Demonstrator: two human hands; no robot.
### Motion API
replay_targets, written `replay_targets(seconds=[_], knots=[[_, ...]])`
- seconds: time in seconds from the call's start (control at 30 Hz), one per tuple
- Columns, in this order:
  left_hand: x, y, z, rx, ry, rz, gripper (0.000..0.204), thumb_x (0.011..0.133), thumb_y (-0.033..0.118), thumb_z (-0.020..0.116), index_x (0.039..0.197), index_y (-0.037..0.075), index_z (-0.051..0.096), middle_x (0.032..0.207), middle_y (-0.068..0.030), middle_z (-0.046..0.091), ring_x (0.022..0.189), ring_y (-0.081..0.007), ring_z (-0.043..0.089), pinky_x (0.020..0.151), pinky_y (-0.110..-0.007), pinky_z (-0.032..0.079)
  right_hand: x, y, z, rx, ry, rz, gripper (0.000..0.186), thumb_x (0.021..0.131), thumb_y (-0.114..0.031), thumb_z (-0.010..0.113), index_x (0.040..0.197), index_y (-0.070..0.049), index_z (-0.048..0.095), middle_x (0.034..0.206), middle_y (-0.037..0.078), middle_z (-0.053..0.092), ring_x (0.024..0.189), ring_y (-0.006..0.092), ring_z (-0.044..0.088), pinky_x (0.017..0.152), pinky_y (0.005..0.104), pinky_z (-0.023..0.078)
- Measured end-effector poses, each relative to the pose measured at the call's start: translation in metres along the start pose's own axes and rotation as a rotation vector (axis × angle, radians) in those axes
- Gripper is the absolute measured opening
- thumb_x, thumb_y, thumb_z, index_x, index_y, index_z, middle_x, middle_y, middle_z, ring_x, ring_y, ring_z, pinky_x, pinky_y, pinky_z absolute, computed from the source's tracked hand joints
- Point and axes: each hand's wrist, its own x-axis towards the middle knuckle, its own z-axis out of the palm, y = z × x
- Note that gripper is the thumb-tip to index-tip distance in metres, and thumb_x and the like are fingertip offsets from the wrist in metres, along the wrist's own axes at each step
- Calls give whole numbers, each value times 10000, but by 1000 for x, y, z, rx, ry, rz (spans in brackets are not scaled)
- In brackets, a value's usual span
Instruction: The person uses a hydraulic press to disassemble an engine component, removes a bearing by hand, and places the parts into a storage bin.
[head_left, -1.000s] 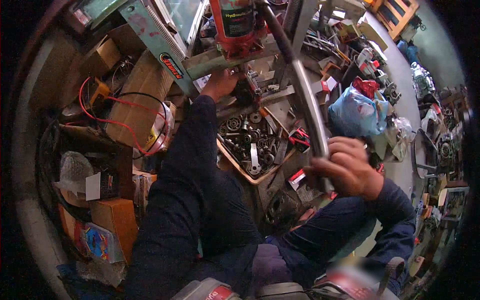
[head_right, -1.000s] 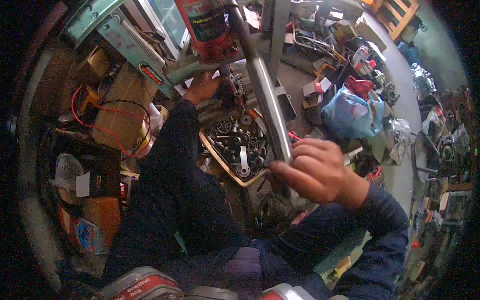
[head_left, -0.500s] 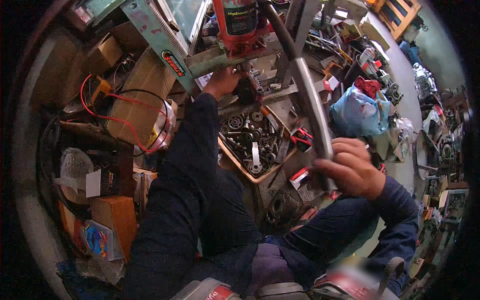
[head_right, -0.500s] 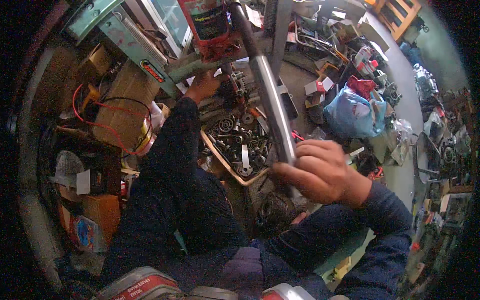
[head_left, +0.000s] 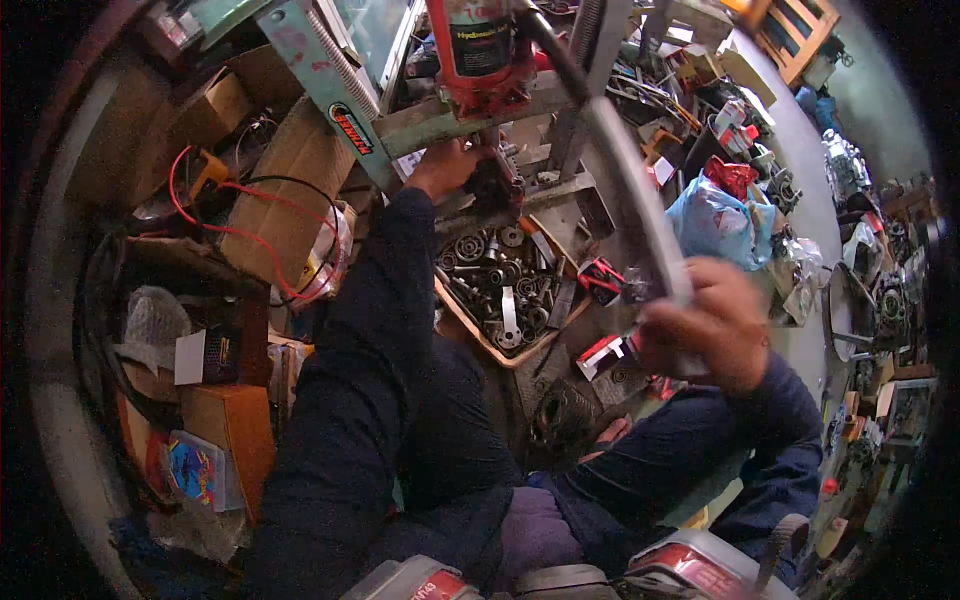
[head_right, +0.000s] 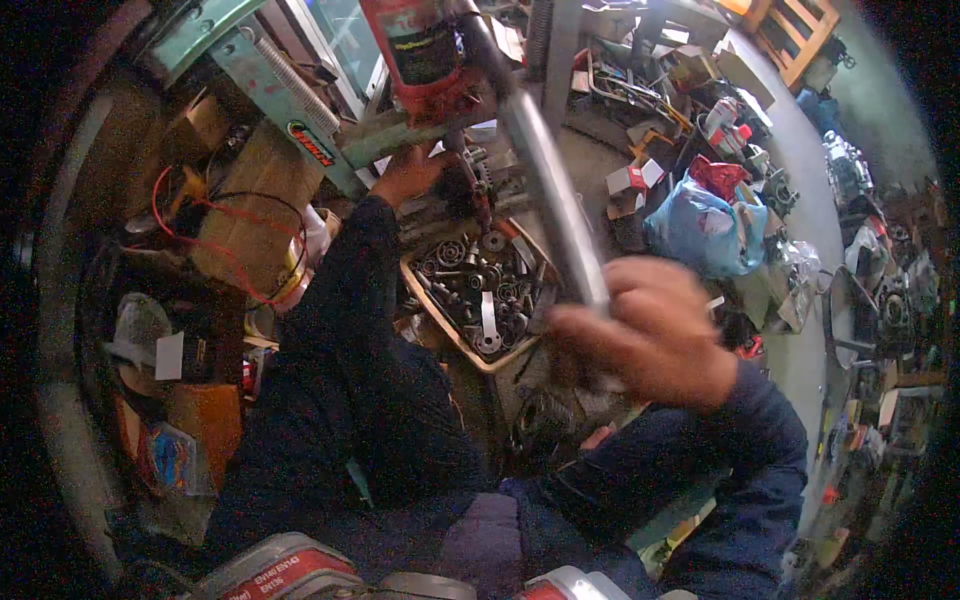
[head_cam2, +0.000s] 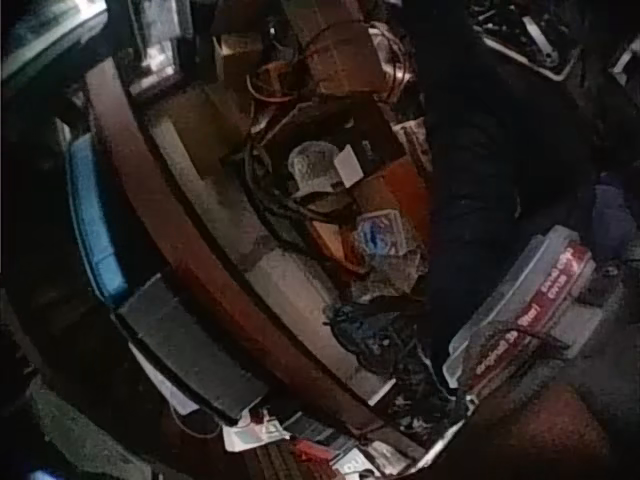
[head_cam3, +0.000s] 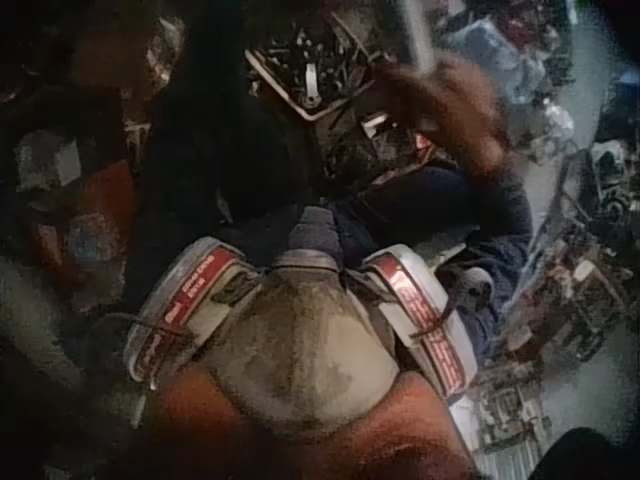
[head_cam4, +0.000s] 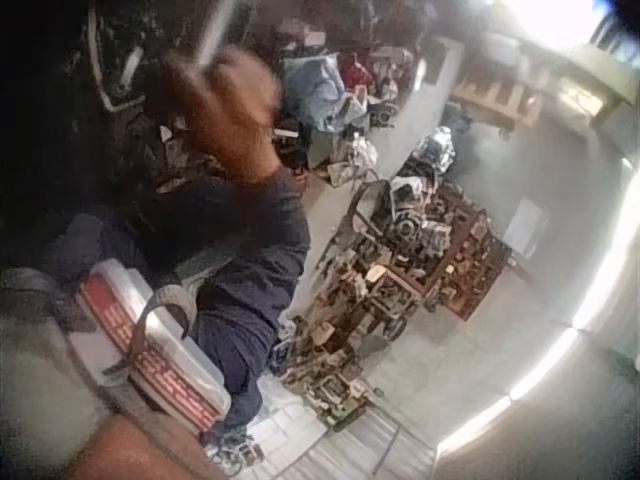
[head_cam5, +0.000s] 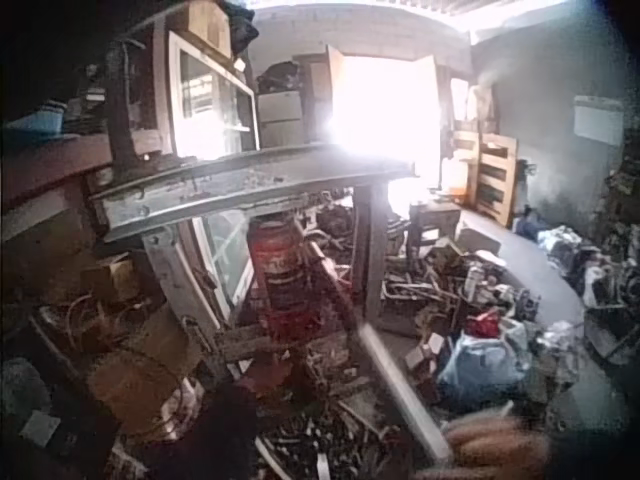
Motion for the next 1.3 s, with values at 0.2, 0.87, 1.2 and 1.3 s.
replay_targets(seconds=[0.2, 0.87, 1.2, 1.3], knots=[[6, -34, 9, 170, 72, 357, 413, 936, 257, 486, 1335, 164, 431, 1302, -177, 513, 1190, -345, 492, 1020, -420, 371, 36, 4, -31, -255, 297, 204, 247, 804, -167, 674, 1042, -105, 647, 875, 99, 621, 805, 251, 608, 681, 389, 491], [-15, -70, 7, 763, 144, 304, 420, 955, 303, 483, 1341, 140, 457, 1203, -215, 537, 1108, -347, 526, 920, -446, 426, 57, -1, -11, -214, 140, -43, 264, 777, -147, 659, 1032, -88, 621, 888, 96, 619, 776, 267, 610, 649, 359, 491], [-6, -24, 12, 216, 358, 211, 515, 905, 413, 532, 1320, 112, 486, 1235, -235, 537, 1118, -394, 539, 914, -472, 434, 60, -19, -5, -238, 105, -122, 243, 792, -124, 652, 1028, -83, 614, 916, 108, 631, 766, 275, 618, 634, 341, 496], [-19, -35, 0, 570, -137, 248, 359, 997, 279, 394, 1249, 40, 487, 1017, -220, 585, 977, -380, 577, 816, -493, 472, 97, 8, -47, -499, 309, -2, 237, 796, -118, 649, 1027, -82, 611, 925, 112, 635, 763, 278, 620, 630, 335, 498]])
